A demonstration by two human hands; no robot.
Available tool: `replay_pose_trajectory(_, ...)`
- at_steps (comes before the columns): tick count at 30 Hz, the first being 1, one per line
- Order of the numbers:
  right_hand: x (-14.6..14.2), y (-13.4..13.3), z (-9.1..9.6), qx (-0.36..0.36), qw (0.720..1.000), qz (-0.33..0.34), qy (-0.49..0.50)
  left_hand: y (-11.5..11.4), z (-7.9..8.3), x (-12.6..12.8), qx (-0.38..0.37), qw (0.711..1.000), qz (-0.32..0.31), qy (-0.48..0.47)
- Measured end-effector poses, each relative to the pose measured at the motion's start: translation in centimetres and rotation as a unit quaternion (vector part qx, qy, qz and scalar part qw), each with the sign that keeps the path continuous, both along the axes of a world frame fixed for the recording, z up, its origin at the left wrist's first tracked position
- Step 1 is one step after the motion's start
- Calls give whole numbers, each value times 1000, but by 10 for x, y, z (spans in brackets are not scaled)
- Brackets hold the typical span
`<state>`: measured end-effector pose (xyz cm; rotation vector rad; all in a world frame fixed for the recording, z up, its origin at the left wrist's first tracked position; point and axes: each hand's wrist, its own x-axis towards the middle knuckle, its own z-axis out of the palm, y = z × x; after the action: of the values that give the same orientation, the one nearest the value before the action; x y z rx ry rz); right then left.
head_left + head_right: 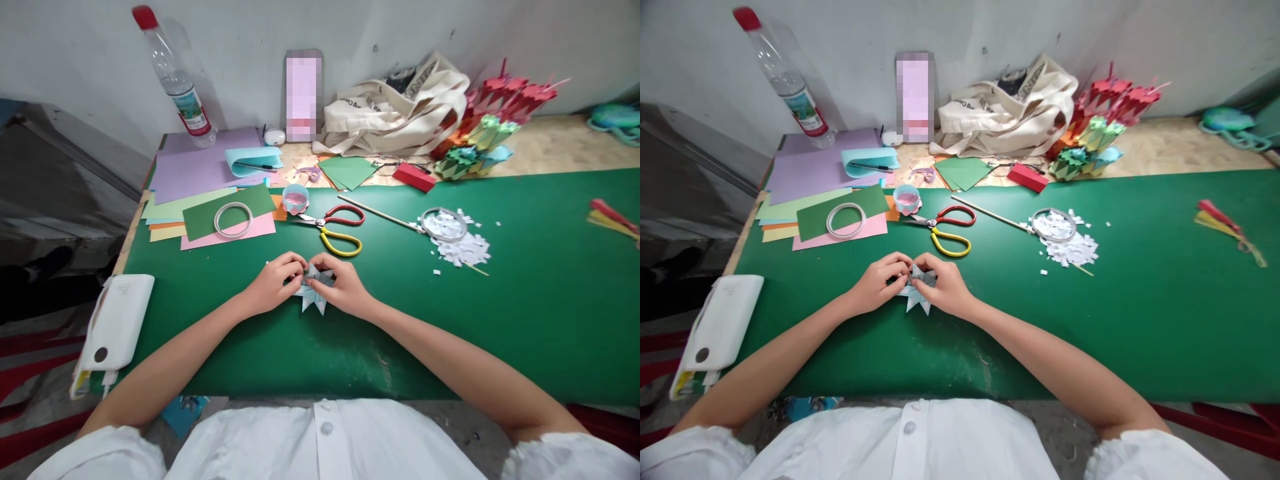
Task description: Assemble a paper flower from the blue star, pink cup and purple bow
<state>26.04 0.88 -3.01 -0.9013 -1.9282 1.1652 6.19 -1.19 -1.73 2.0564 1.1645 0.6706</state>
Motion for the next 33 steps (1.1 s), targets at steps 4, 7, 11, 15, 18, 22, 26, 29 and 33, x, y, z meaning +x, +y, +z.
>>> replay_pose_trajectory(4, 0, 0, -1, -3, 1000, -4, 0, 0, -1, 0, -4, 1000, 3, -2)
replay_pose_trajectory(7, 0, 0, -1, -7, 1000, -6, 0, 0, -1, 0, -8, 1000, 4, -4)
replay_pose_trajectory(11, 0, 0, -1, -10, 1000, -7, 4, 0, -1, 0, -14, 1000, 8, -11)
replay_pose_trajectory(15, 0, -1, -2, -18, 1000, -12, 10, 1, 0, -1, -24, 999, 24, -27)
replay_pose_trajectory(18, 0, -1, -1, -28, 999, -18, 19, 0, 0, 0, -39, 997, 46, -48)
replay_pose_trajectory(22, 1, -2, 1, -45, 998, -27, 36, 1, -4, 1, -73, 990, 78, -97)
replay_pose_trajectory(26, 0, -2, 3, -57, 997, -35, 46, 4, -7, 0, -125, 976, 89, -157)
replay_pose_trajectory(29, -1, -1, 2, -60, 996, -45, 44, 7, -7, -2, -158, 965, 92, -189)
replay_pose_trajectory(33, -1, -2, 1, -57, 996, -58, 33, 8, -6, -3, -183, 956, 98, -208)
